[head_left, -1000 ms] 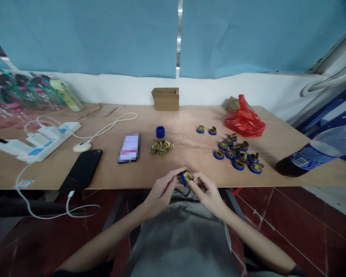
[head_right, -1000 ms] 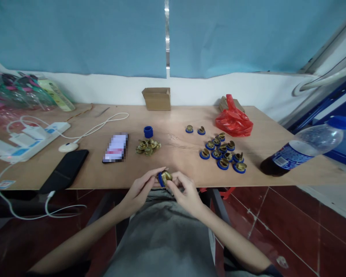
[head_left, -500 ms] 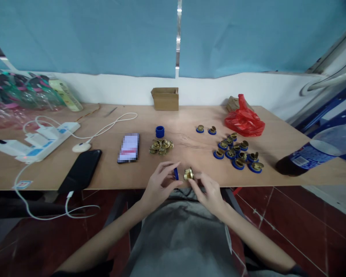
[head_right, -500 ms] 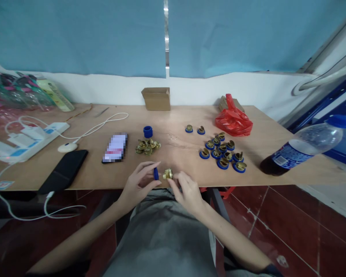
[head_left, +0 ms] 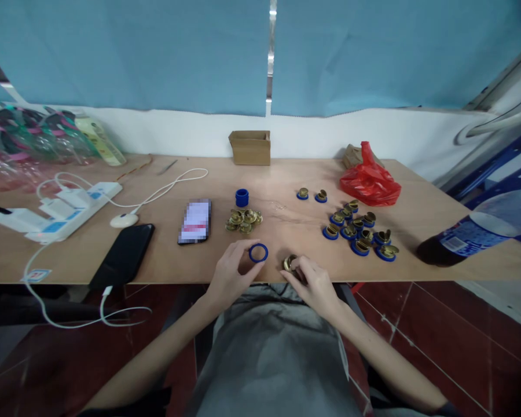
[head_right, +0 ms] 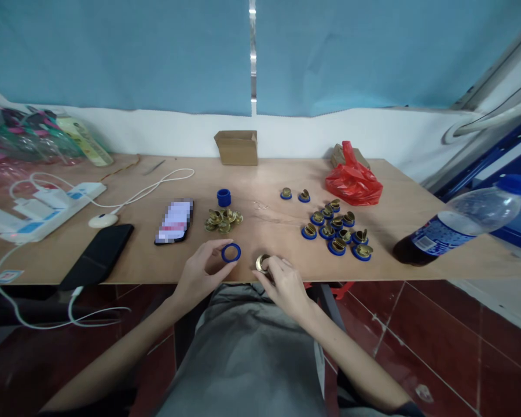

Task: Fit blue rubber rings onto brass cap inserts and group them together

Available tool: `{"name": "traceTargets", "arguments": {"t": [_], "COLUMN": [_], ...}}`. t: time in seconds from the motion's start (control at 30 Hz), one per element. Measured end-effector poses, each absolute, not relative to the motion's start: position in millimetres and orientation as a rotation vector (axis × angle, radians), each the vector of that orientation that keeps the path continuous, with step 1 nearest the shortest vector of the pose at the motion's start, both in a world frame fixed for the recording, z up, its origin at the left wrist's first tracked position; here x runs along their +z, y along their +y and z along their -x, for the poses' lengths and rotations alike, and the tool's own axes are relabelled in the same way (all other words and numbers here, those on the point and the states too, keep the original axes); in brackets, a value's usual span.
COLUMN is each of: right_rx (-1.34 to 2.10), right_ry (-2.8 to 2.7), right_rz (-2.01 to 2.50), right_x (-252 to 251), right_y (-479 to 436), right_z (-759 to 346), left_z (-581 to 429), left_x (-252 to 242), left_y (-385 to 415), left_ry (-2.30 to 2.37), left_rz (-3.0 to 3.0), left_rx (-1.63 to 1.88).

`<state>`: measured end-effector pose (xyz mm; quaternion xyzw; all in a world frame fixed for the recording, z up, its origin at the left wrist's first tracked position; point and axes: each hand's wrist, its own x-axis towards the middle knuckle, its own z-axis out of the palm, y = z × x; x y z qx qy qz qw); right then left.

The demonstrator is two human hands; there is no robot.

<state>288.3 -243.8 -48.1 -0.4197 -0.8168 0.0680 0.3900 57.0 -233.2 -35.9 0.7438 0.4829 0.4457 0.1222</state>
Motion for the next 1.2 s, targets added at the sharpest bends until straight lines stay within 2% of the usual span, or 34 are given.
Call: {"name": "traceTargets", "arguments": {"t": [0.2, 0.37, 0.67, 1.2], "right_rx": [0.196, 0.193, 0.206, 0.194], "right_ry": [-2.050, -2.058, -2.051, -2.063], "right_rz": [1.102, 1.119, 1.133, 1.090], "right_x": [-54, -56, -57, -55], "right_y": [-240, -239, -240, -239], "right_z": [-288, -288, -287, -287], "left_z": [-50, -27, -10, -3], "left_x": [-23, 2, 14, 1], "left_y": [-224, -169, -35, -25], "left_ry": [1.461, 1.617, 1.752, 1.685], "left_rz": [-2.279, -2.202, -1.985, -1.942], "left_rx": [1.365, 1.412, 1.036, 0.920]}}
